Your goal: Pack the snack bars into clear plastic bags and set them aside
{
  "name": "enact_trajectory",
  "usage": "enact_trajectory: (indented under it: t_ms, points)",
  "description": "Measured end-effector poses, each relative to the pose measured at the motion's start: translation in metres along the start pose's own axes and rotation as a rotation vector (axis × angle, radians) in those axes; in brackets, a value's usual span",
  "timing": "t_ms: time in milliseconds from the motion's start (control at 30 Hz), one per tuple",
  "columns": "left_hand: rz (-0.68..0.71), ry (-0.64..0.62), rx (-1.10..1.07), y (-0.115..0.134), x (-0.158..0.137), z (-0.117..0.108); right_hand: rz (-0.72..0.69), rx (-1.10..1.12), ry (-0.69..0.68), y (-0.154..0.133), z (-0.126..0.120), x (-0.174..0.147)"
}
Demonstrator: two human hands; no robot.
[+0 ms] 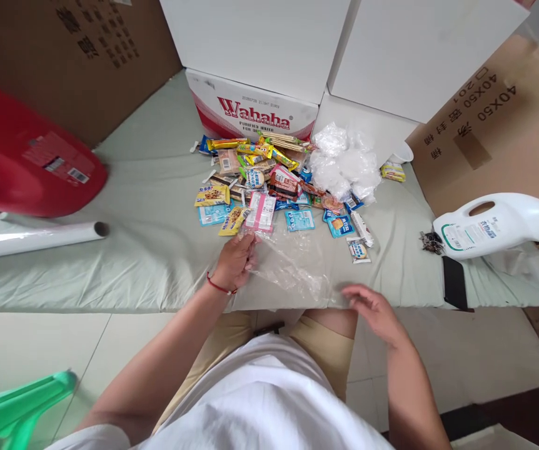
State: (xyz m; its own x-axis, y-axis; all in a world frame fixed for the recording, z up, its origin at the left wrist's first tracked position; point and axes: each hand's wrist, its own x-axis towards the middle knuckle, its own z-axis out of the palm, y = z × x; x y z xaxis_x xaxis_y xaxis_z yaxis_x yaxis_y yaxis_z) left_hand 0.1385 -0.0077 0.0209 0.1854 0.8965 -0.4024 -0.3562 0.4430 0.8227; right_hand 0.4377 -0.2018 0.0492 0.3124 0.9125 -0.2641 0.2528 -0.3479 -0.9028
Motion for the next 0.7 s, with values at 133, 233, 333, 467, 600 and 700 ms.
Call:
enact_trajectory:
  t_ms: [133,233,333,467,600,700]
  points:
    - [-0.067,-0.200,0.030,0.012,-0.026,-0.005,-0.131,0.120,0.140,-0.029,0.015,0.038]
    - [-0.113,-0.279,0.057,0.021,-0.049,-0.012,-0.138,0.084,-0.049,-0.045,0.057,0.063]
    - [-0.147,-0.276,0.102,0.029,-0.072,-0.036,-0.103,0.056,-0.334,-0.055,0.094,0.066]
    - [-0.279,-0.277,0.288,0.039,-0.101,-0.093,-0.019,0.168,-0.644,-0.061,0.107,0.042]
    - [-0.213,-0.164,0.493,0.041,-0.101,-0.125,0.144,0.196,-0.778,-0.052,0.105,0.039]
    - [0.019,0.017,0.680,0.038,-0.073,-0.116,0.059,0.116,-0.488,-0.038,0.108,0.065]
